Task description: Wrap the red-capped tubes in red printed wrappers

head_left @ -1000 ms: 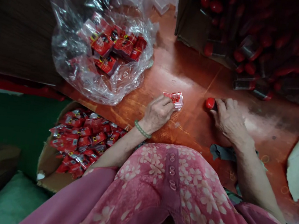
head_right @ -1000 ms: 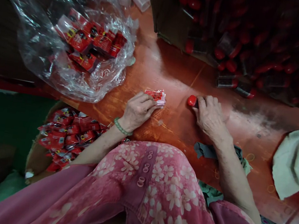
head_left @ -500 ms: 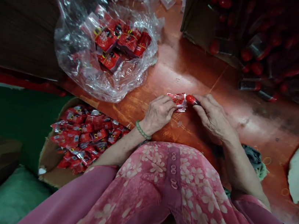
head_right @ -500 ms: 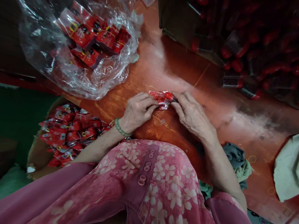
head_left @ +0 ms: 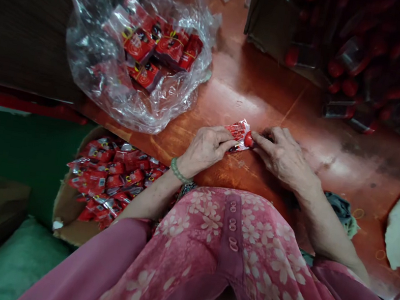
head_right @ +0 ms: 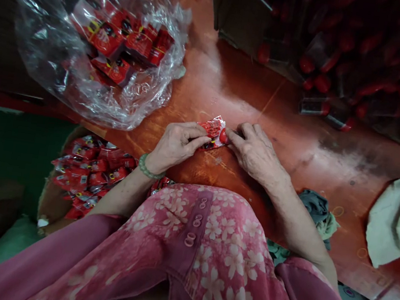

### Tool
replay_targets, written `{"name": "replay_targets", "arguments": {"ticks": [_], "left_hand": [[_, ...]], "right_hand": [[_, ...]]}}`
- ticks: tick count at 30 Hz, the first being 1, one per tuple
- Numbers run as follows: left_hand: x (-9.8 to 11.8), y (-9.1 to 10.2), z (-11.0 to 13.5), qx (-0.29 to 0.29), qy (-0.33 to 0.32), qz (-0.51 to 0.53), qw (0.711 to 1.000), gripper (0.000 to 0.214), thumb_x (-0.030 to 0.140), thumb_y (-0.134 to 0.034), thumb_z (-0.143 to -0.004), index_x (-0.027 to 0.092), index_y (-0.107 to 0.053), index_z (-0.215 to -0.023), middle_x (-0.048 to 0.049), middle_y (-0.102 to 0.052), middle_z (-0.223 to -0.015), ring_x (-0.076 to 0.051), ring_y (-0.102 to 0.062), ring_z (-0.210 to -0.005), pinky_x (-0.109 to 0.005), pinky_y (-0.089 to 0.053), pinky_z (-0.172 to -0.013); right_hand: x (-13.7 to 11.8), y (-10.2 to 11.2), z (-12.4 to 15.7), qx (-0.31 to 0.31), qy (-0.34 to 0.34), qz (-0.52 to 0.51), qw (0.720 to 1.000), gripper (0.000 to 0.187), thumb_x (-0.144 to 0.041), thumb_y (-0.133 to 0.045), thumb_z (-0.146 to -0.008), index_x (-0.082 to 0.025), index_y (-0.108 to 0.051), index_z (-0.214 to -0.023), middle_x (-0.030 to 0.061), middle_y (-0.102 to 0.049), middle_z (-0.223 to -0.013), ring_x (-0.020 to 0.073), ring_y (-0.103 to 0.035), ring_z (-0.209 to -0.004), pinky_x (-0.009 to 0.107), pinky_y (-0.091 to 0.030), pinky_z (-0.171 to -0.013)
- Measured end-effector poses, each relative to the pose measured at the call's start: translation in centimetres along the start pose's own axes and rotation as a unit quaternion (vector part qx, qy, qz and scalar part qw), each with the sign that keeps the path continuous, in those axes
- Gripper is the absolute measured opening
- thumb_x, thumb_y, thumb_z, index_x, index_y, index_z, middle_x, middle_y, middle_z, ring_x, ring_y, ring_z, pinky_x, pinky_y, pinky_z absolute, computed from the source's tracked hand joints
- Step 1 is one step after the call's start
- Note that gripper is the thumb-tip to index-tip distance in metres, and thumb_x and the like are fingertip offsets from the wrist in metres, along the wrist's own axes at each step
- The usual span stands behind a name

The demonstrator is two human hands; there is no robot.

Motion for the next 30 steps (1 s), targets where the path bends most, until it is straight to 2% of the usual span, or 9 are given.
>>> {"name": "replay_targets", "arguments": {"ticks": [3,6,8,10,12,15,21,27,30], "left_hand": [[-0.1,0.0,0.0,0.020,0.005,0.000,1.000,0.018,0.021,-0.065,-0.092,0.014,-0.079,-0.082,-0.0059,-0.077,-0.082,-0.015,-0.068,-0.071,-0.027,-0.051,-0.068],[-0.3,0.3,0.4,0.068,0.027,0.037,0.997,0.011,0.021,-0.072,-0.088,0.015,-0.079,-0.082,-0.0036,-0.077,-0.079,-0.013,-0.067,-0.068,-0.025,-0.050,-0.066],[-0.3,0.7,0.6,0.105,0.033,0.064,0.992,0.011,0.025,-0.078,-0.085,0.016,-0.078,-0.078,-0.0018,-0.076,-0.075,-0.012,-0.066,-0.065,-0.024,-0.049,-0.063],[0.0,1.2,0.9,0.129,0.028,0.078,0.988,0.014,0.028,-0.081,-0.083,0.017,-0.076,-0.076,-0.0008,-0.076,-0.074,-0.011,-0.066,-0.065,-0.023,-0.049,-0.063],[0.6,1.6,1.1,0.137,0.020,0.079,0.987,0.016,0.030,-0.081,-0.083,0.017,-0.076,-0.076,-0.0007,-0.076,-0.075,-0.011,-0.067,-0.067,-0.023,-0.051,-0.065],[1.6,2.0,1.2,0.131,0.003,0.054,0.990,0.019,0.034,-0.080,-0.085,0.018,-0.075,-0.078,-0.0013,-0.077,-0.078,-0.012,-0.069,-0.071,-0.025,-0.054,-0.070],[3.3,2.6,1.4,0.121,-0.053,0.004,0.991,0.026,0.041,-0.072,-0.091,0.018,-0.073,-0.079,-0.0023,-0.076,-0.079,-0.012,-0.068,-0.073,-0.026,-0.054,-0.069],[4.6,2.8,1.8,0.144,-0.129,-0.037,0.980,0.018,0.031,-0.071,-0.093,0.016,-0.071,-0.083,-0.0017,-0.074,-0.079,-0.011,-0.067,-0.072,-0.024,-0.053,-0.068],[4.9,2.9,1.8,0.155,-0.165,-0.088,0.970,0.017,0.028,-0.069,-0.094,0.015,-0.069,-0.083,-0.0021,-0.073,-0.078,-0.012,-0.064,-0.072,-0.025,-0.051,-0.068]], "right_hand": [[0.5,-0.2,0.1,0.013,-0.008,-0.040,0.999,0.046,-0.039,-0.036,-0.108,-0.017,-0.063,-0.137,0.0168,-0.064,-0.115,0.0281,-0.057,-0.100,0.042,-0.051,-0.090],[1.8,0.1,0.5,0.070,-0.048,-0.148,0.985,0.045,-0.043,-0.037,-0.108,-0.019,-0.065,-0.133,0.0142,-0.067,-0.118,0.0259,-0.063,-0.104,0.041,-0.053,-0.094],[2.9,0.5,1.1,0.123,-0.091,-0.243,0.958,0.044,-0.047,-0.038,-0.107,-0.022,-0.067,-0.128,0.0103,-0.071,-0.114,0.0236,-0.067,-0.101,0.040,-0.055,-0.092],[3.7,0.6,1.7,0.157,-0.123,-0.328,0.923,0.044,-0.054,-0.042,-0.105,-0.023,-0.069,-0.122,0.0067,-0.074,-0.105,0.0215,-0.069,-0.089,0.038,-0.058,-0.084],[3.9,0.6,2.0,0.163,-0.136,-0.388,0.897,0.044,-0.058,-0.048,-0.102,-0.023,-0.070,-0.116,0.0049,-0.075,-0.098,0.0200,-0.069,-0.081,0.036,-0.059,-0.076],[3.3,0.9,2.2,0.157,-0.128,-0.424,0.883,0.043,-0.060,-0.055,-0.098,-0.023,-0.073,-0.110,0.0048,-0.076,-0.096,0.0207,-0.070,-0.082,0.036,-0.060,-0.077],[1.4,1.7,1.7,0.103,-0.072,-0.406,0.905,0.038,-0.054,-0.055,-0.100,-0.024,-0.076,-0.111,0.0058,-0.077,-0.102,0.0208,-0.072,-0.088,0.036,-0.059,-0.084],[0.3,2.6,1.2,0.075,0.006,-0.330,0.941,0.032,-0.045,-0.057,-0.102,-0.022,-0.077,-0.111,0.0062,-0.077,-0.094,0.0182,-0.070,-0.082,0.032,-0.056,-0.078],[0.1,2.6,0.9,0.077,0.027,-0.316,0.945,0.029,-0.043,-0.059,-0.101,-0.022,-0.077,-0.110,0.0057,-0.077,-0.092,0.0176,-0.069,-0.081,0.030,-0.055,-0.078]]}}
Point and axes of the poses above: each hand's wrist, its own z-axis away from the middle knuckle, its own y-axis out of the back of the hand, x = y × z, the point moved 6 cm from there along -z, towards the middle knuckle
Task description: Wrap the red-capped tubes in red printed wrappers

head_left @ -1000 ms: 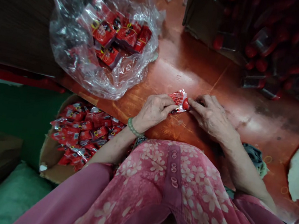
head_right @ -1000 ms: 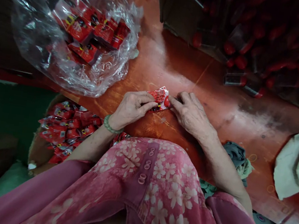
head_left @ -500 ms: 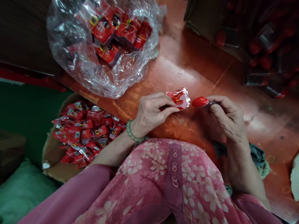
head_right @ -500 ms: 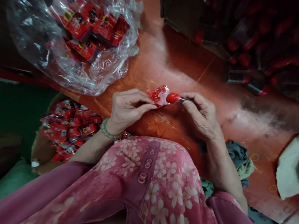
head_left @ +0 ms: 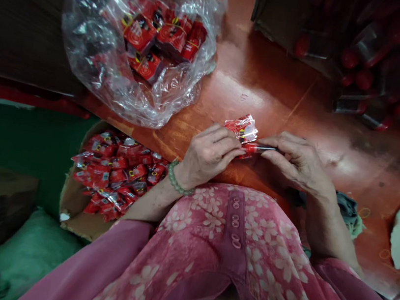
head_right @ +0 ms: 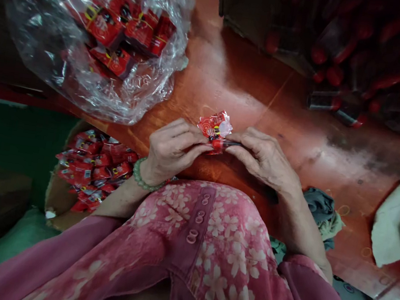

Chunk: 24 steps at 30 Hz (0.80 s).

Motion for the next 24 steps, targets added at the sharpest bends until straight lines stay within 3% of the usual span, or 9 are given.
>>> {"name": "replay_targets", "arguments": {"ticks": [5,9,13,17,20,24], "left_hand": [[-0.5,0.7,0.2,0.061,-0.023,-0.094,0.993,0.010,0.024,-0.071,-0.092,0.016,-0.068,-0.086,-0.0030,-0.072,-0.080,-0.014,-0.059,-0.071,-0.028,-0.045,-0.068],[-0.6,-0.7,1.3,0.040,-0.058,-0.111,0.991,0.007,0.018,-0.068,-0.094,0.017,-0.069,-0.087,-0.0039,-0.074,-0.081,-0.014,-0.059,-0.072,-0.029,-0.043,-0.069],[-0.8,-2.3,2.3,0.022,-0.076,-0.118,0.990,0.008,0.016,-0.066,-0.094,0.016,-0.069,-0.086,-0.0045,-0.074,-0.081,-0.014,-0.058,-0.072,-0.030,-0.041,-0.067],[-1.2,-2.8,2.6,0.011,-0.071,-0.120,0.990,0.011,0.019,-0.064,-0.096,0.017,-0.069,-0.087,-0.0042,-0.074,-0.081,-0.014,-0.058,-0.072,-0.030,-0.039,-0.066],[-1.2,-2.3,2.7,0.006,-0.054,-0.092,0.994,0.011,0.023,-0.066,-0.096,0.018,-0.070,-0.087,-0.0034,-0.074,-0.081,-0.014,-0.060,-0.073,-0.029,-0.043,-0.068],[-1.5,-0.2,2.6,0.049,0.018,0.014,0.999,0.008,0.024,-0.075,-0.089,0.017,-0.072,-0.089,-0.0023,-0.074,-0.082,-0.011,-0.063,-0.072,-0.026,-0.048,-0.069]], "right_hand": [[2.3,0.5,0.1,0.099,-0.095,-0.064,0.988,0.024,-0.041,-0.060,-0.100,-0.025,-0.077,-0.107,0.0029,-0.078,-0.098,0.0197,-0.073,-0.089,0.031,-0.057,-0.083],[3.8,-0.2,0.3,0.145,-0.163,-0.126,0.968,0.021,-0.039,-0.064,-0.097,-0.025,-0.076,-0.105,0.0005,-0.078,-0.095,0.0180,-0.073,-0.085,0.030,-0.058,-0.079],[3.2,-1.9,-0.5,0.122,-0.150,-0.116,0.974,0.020,-0.037,-0.067,-0.095,-0.022,-0.076,-0.105,0.0012,-0.079,-0.100,0.0181,-0.073,-0.089,0.031,-0.058,-0.085],[2.7,-3.1,-1.3,0.090,-0.113,-0.042,0.989,0.023,-0.035,-0.065,-0.097,-0.019,-0.076,-0.108,0.0064,-0.079,-0.106,0.0210,-0.073,-0.094,0.034,-0.057,-0.090],[3.2,-3.3,-1.5,0.095,-0.104,0.011,0.990,0.025,-0.037,-0.061,-0.099,-0.018,-0.075,-0.107,0.0091,-0.079,-0.105,0.0225,-0.074,-0.093,0.036,-0.057,-0.088],[4.0,-3.4,-1.5,0.100,-0.103,0.036,0.989,0.026,-0.038,-0.059,-0.100,-0.017,-0.075,-0.105,0.0097,-0.079,-0.101,0.0227,-0.073,-0.089,0.036,-0.057,-0.086]]}}
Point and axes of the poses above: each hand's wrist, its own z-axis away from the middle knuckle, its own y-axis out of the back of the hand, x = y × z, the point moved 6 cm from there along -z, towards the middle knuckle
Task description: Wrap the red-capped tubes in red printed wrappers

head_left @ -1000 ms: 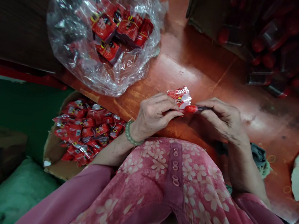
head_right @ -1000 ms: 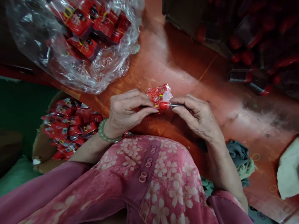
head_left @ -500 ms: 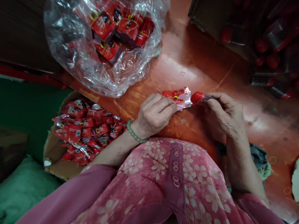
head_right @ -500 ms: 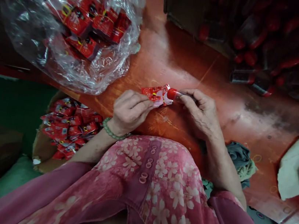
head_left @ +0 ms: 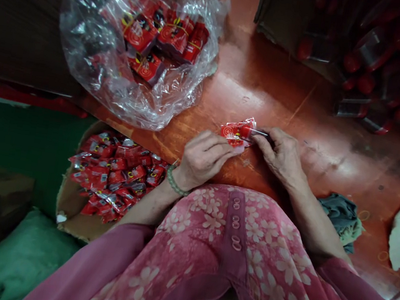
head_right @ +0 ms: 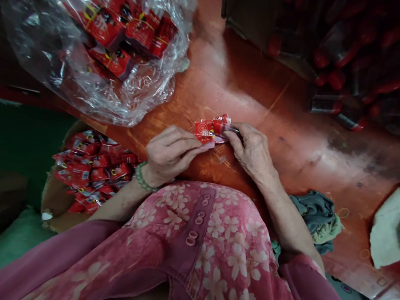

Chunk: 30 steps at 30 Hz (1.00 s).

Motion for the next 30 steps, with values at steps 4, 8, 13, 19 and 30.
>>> {"name": "replay_targets", "arguments": {"ticks": [4,8,13,19,30], "left_hand": [[-0.9,1.7,-0.6,0.031,0.087,0.066,0.994,0.011,0.026,-0.080,-0.085,0.017,-0.074,-0.084,-0.0010,-0.075,-0.079,-0.010,-0.066,-0.069,-0.023,-0.050,-0.065],[-1.4,2.0,-0.9,0.027,0.116,0.098,0.988,0.011,0.027,-0.081,-0.084,0.017,-0.076,-0.084,-0.0013,-0.076,-0.079,-0.010,-0.067,-0.070,-0.023,-0.052,-0.065],[-1.0,1.5,-1.0,0.012,0.094,0.121,0.988,0.013,0.027,-0.080,-0.085,0.016,-0.075,-0.082,-0.0021,-0.075,-0.079,-0.010,-0.068,-0.070,-0.023,-0.053,-0.067],[-0.6,1.1,-0.8,0.011,0.046,0.127,0.991,0.012,0.024,-0.081,-0.084,0.015,-0.073,-0.084,-0.0027,-0.075,-0.078,-0.010,-0.068,-0.070,-0.022,-0.053,-0.067],[-1.0,0.6,-0.5,-0.017,0.066,0.118,0.991,0.016,0.032,-0.078,-0.087,0.016,-0.075,-0.084,-0.0029,-0.076,-0.077,-0.011,-0.069,-0.072,-0.023,-0.053,-0.066]], "right_hand": [[-0.1,0.5,0.3,0.026,-0.011,-0.065,0.997,0.021,-0.037,-0.063,-0.097,-0.020,-0.075,-0.101,0.0058,-0.079,-0.098,0.0203,-0.073,-0.087,0.034,-0.058,-0.083],[-1.4,2.4,0.9,0.066,-0.011,-0.168,0.983,0.018,-0.037,-0.069,-0.094,-0.024,-0.076,-0.103,0.0017,-0.079,-0.096,0.0180,-0.073,-0.084,0.031,-0.059,-0.080],[-3.9,3.5,1.3,0.011,0.051,-0.189,0.981,0.017,-0.036,-0.072,-0.093,-0.027,-0.079,-0.105,0.0021,-0.078,-0.096,0.0172,-0.073,-0.082,0.031,-0.058,-0.079],[-3.8,3.1,1.1,-0.027,0.064,-0.123,0.990,0.022,-0.043,-0.069,-0.095,-0.026,-0.079,-0.105,0.0035,-0.078,-0.095,0.0174,-0.071,-0.081,0.031,-0.057,-0.078],[-3.3,4.8,1.4,-0.028,0.000,-0.069,0.997,0.034,-0.056,-0.066,-0.093,-0.027,-0.080,-0.105,0.0060,-0.079,-0.096,0.0224,-0.072,-0.084,0.037,-0.058,-0.079]]}}
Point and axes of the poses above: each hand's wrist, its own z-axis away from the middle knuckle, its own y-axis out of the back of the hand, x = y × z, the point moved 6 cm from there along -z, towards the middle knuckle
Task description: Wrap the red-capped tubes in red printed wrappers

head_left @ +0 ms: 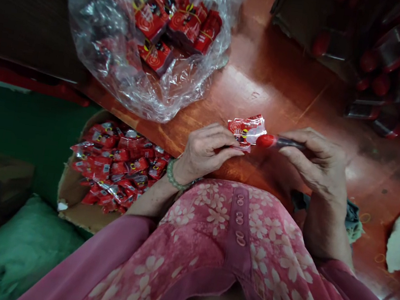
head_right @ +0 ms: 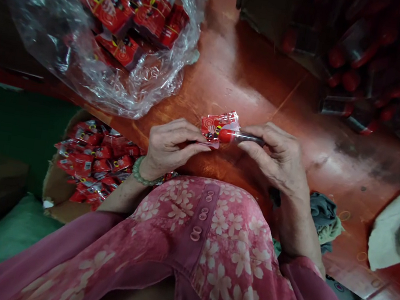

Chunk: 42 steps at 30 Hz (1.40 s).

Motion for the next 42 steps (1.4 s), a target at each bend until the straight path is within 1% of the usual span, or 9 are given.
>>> {"name": "replay_targets", "arguments": {"ticks": [2,6,9,18,28,33,36,39,42], "left_hand": [[-0.1,0.0,0.0,0.005,0.001,0.008,1.000,0.016,0.032,-0.079,-0.086,0.016,-0.075,-0.085,-0.0031,-0.076,-0.077,-0.011,-0.069,-0.071,-0.023,-0.053,-0.066],[-0.3,-0.3,0.0,-0.003,0.020,0.034,0.999,0.017,0.033,-0.078,-0.087,0.016,-0.076,-0.086,-0.0045,-0.077,-0.080,-0.011,-0.070,-0.072,-0.023,-0.054,-0.068],[-0.4,-0.6,0.0,-0.020,0.040,0.053,0.998,0.018,0.033,-0.080,-0.085,0.015,-0.076,-0.084,-0.0049,-0.078,-0.081,-0.011,-0.070,-0.072,-0.023,-0.055,-0.069],[-0.6,-1.2,0.5,-0.025,0.054,0.094,0.994,0.018,0.032,-0.082,-0.083,0.015,-0.077,-0.086,-0.0056,-0.078,-0.081,-0.011,-0.072,-0.072,-0.021,-0.057,-0.068],[-1.5,-2.6,1.4,-0.072,0.184,0.157,0.968,0.027,0.042,-0.078,-0.086,0.016,-0.081,-0.093,-0.0091,-0.082,-0.094,-0.016,-0.077,-0.083,-0.027,-0.061,-0.079],[-1.3,-3.1,1.1,-0.087,0.205,0.186,0.957,0.022,0.036,-0.074,-0.089,0.015,-0.080,-0.093,-0.0085,-0.082,-0.092,-0.016,-0.076,-0.082,-0.026,-0.060,-0.079],[-1.2,-3.2,0.9,-0.103,0.206,0.185,0.955,0.024,0.038,-0.074,-0.089,0.015,-0.080,-0.094,-0.0081,-0.082,-0.094,-0.016,-0.076,-0.082,-0.026,-0.059,-0.079],[-1.2,-3.3,0.9,-0.108,0.205,0.173,0.957,0.025,0.039,-0.074,-0.089,0.016,-0.080,-0.095,-0.0082,-0.082,-0.095,-0.016,-0.075,-0.083,-0.026,-0.058,-0.079],[-1.4,-3.3,1.0,-0.102,0.203,0.171,0.959,0.024,0.039,-0.074,-0.088,0.017,-0.080,-0.094,-0.0070,-0.081,-0.091,-0.015,-0.074,-0.079,-0.026,-0.057,-0.075]], "right_hand": [[0.0,0.0,0.0,-0.002,-0.003,-0.010,1.000,0.037,-0.058,-0.065,-0.093,-0.027,-0.080,-0.104,0.0062,-0.079,-0.095,0.0227,-0.072,-0.083,0.037,-0.058,-0.079],[-0.3,-0.7,-0.1,-0.054,0.005,-0.005,0.999,0.037,-0.059,-0.064,-0.093,-0.027,-0.080,-0.103,0.0052,-0.078,-0.091,0.0209,-0.071,-0.079,0.035,-0.057,-0.076],[-0.6,-1.0,-0.2,-0.072,0.023,0.008,0.997,0.035,-0.056,-0.064,-0.095,-0.027,-0.080,-0.104,0.0042,-0.078,-0.088,0.0195,-0.071,-0.076,0.034,-0.056,-0.075],[-0.9,-1.7,-0.3,-0.143,0.038,0.050,0.988,0.032,-0.051,-0.060,-0.099,-0.028,-0.079,-0.108,0.0042,-0.080,-0.094,0.0185,-0.072,-0.078,0.031,-0.055,-0.073],[-1.2,-2.0,-0.9,-0.201,0.030,0.041,0.978,0.031,-0.049,-0.059,-0.100,-0.027,-0.080,-0.108,0.0031,-0.081,-0.097,0.0191,-0.074,-0.081,0.030,-0.057,-0.076],[-1.5,-2.0,-1.1,-0.200,0.035,0.055,0.978,0.030,-0.047,-0.060,-0.099,-0.025,-0.080,-0.107,0.0043,-0.081,-0.097,0.0212,-0.075,-0.083,0.032,-0.057,-0.079],[-1.4,-2.3,-1.0,-0.217,0.031,0.048,0.974,0.031,-0.047,-0.059,-0.100,-0.026,-0.079,-0.108,0.0043,-0.081,-0.100,0.0222,-0.075,-0.085,0.034,-0.058,-0.081],[-1.2,-2.3,-1.0,-0.222,0.019,0.028,0.974,0.029,-0.045,-0.059,-0.099,-0.025,-0.079,-0.107,0.0037,-0.081,-0.097,0.0210,-0.074,-0.083,0.033,-0.058,-0.079],[-1.0,-2.2,-1.0,-0.218,0.005,0.032,0.976,0.027,-0.038,-0.061,-0.099,-0.020,-0.079,-0.105,0.0046,-0.081,-0.092,0.0190,-0.073,-0.077,0.030,-0.056,-0.075]]}}
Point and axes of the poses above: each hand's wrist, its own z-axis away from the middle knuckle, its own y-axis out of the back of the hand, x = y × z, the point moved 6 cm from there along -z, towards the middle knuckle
